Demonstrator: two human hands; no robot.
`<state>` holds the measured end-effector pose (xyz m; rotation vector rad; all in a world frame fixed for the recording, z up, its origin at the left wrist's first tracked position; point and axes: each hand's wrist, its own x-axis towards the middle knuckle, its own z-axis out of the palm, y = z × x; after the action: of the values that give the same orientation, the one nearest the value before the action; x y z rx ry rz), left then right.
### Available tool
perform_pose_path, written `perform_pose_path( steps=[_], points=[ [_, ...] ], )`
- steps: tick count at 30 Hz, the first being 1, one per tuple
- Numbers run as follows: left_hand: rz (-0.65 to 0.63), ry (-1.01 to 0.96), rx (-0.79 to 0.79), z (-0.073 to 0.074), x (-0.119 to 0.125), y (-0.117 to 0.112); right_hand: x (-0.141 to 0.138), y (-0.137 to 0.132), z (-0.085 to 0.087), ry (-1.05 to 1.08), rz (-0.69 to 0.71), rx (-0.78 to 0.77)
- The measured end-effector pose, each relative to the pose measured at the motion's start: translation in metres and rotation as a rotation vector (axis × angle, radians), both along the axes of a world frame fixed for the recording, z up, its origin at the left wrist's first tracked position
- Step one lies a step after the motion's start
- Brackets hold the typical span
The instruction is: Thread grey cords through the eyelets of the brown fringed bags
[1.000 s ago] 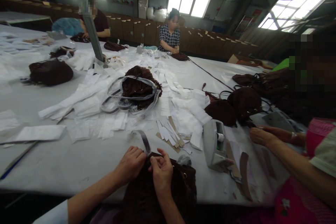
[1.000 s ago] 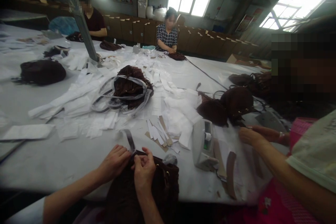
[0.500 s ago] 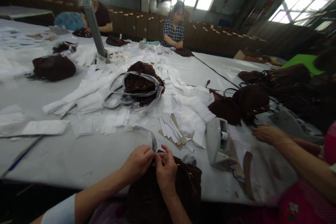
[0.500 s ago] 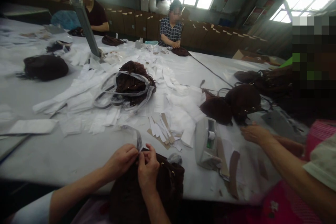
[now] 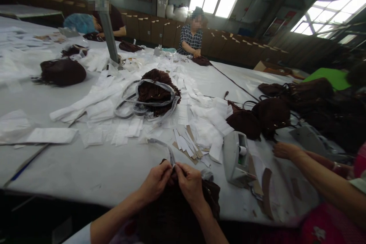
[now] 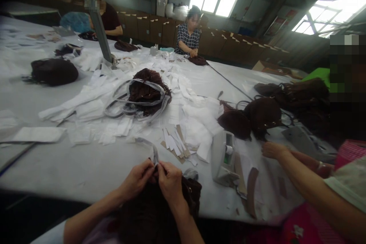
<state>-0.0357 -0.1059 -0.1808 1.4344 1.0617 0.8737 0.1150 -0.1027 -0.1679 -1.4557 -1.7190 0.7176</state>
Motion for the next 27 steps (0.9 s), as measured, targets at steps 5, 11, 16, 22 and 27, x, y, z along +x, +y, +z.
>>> perform_pose_path(
  steps=[5,11,16,22,27],
  points=[
    [-0.006,0.036,0.006,0.001,-0.003,0.005,0.005,0.006,-0.007,-0.376,0.115,0.184],
    [0.122,-0.004,-0.014,-0.011,-0.001,0.003,-0.001,0.006,-0.017,-0.562,0.070,0.236],
    [0.342,-0.176,-0.088,-0.023,0.008,0.001,-0.007,0.005,-0.020,-0.581,0.048,0.253],
    [0.488,-0.382,-0.162,-0.032,0.017,0.005,-0.021,0.001,-0.035,-0.616,0.046,0.332],
    [0.411,-0.150,-0.042,-0.041,0.012,0.008,-0.022,0.002,-0.041,-0.636,0.063,0.358]
  ],
)
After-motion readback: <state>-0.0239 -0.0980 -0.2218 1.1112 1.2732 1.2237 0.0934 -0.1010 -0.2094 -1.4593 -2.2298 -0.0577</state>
